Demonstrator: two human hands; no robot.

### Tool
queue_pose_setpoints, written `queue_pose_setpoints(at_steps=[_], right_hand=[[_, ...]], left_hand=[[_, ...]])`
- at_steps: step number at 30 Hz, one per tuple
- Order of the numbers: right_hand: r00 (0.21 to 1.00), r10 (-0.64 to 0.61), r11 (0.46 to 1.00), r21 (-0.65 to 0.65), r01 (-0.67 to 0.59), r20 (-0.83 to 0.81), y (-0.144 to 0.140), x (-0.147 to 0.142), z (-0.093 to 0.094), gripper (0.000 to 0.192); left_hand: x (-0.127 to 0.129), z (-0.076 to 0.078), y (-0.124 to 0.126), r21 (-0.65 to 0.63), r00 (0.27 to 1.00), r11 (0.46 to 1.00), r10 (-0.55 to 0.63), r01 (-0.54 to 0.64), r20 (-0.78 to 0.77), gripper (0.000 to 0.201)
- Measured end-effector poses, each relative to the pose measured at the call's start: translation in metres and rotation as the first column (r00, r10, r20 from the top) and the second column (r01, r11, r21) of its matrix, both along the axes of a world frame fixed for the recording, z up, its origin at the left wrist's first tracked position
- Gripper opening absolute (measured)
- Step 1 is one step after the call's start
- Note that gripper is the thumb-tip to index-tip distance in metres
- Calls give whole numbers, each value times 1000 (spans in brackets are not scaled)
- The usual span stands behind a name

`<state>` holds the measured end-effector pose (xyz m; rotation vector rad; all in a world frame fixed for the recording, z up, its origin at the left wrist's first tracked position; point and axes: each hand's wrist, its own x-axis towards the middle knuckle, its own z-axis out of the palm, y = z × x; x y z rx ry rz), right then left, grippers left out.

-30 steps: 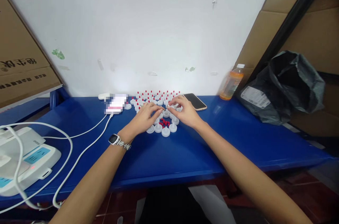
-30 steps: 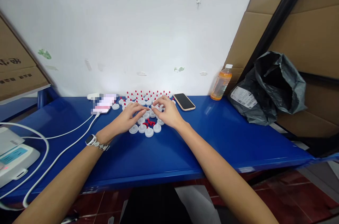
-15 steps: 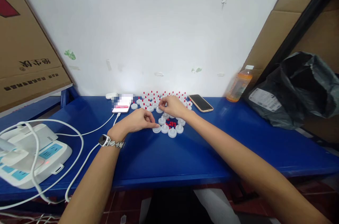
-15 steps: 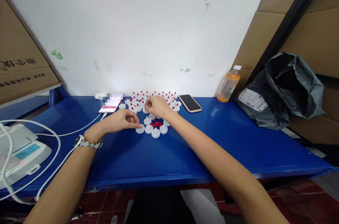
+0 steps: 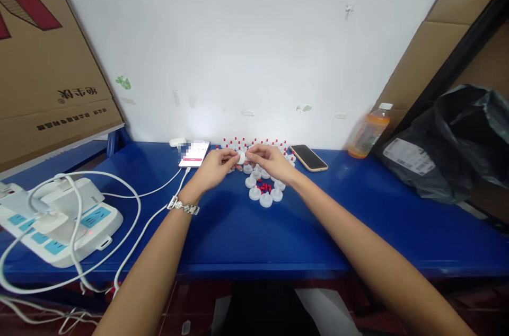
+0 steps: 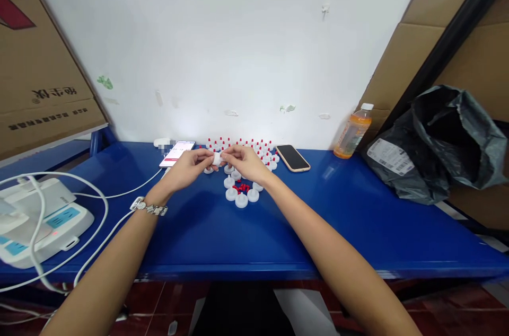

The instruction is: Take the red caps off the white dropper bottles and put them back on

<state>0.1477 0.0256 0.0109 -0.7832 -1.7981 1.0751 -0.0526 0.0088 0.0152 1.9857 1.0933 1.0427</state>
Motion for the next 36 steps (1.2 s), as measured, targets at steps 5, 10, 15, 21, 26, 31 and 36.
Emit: queue_pose_setpoints(at_steps=[5,10,15,21,26,31,36], right_hand=[[974,-118,990,-105,99,-195,11,2,0,28],[916,-343,932,194,305,207,40,5,-2,5],[761,-317,932,335,139,566,57,-3,-4,13],[721,-250,956,283,78,646,61,-9,2,12],[625,-435,892,407,198,649,74,-22,0,23],[643,-408,905,378,194,648,78,-30,-3,14],[821,-450,841,476,258,350,49,-6,5,15]], left_hand=[[7,-6,1,67,992,994,89,-84,-90,32],[1,-13,4,195,923,963,239,-185,-301,26],[-4,-17,7,277,868,946,276,-169,-412,27],[-7,-14,6,288,856,942,288,-173,-429,26],[-9,-16,8,291,847,938,304,-187,-436,27],[-8,-18,9,300,850,938,296,-172,-436,26],[-1,-14,4,332,864,927,305,-173,-401,27]])
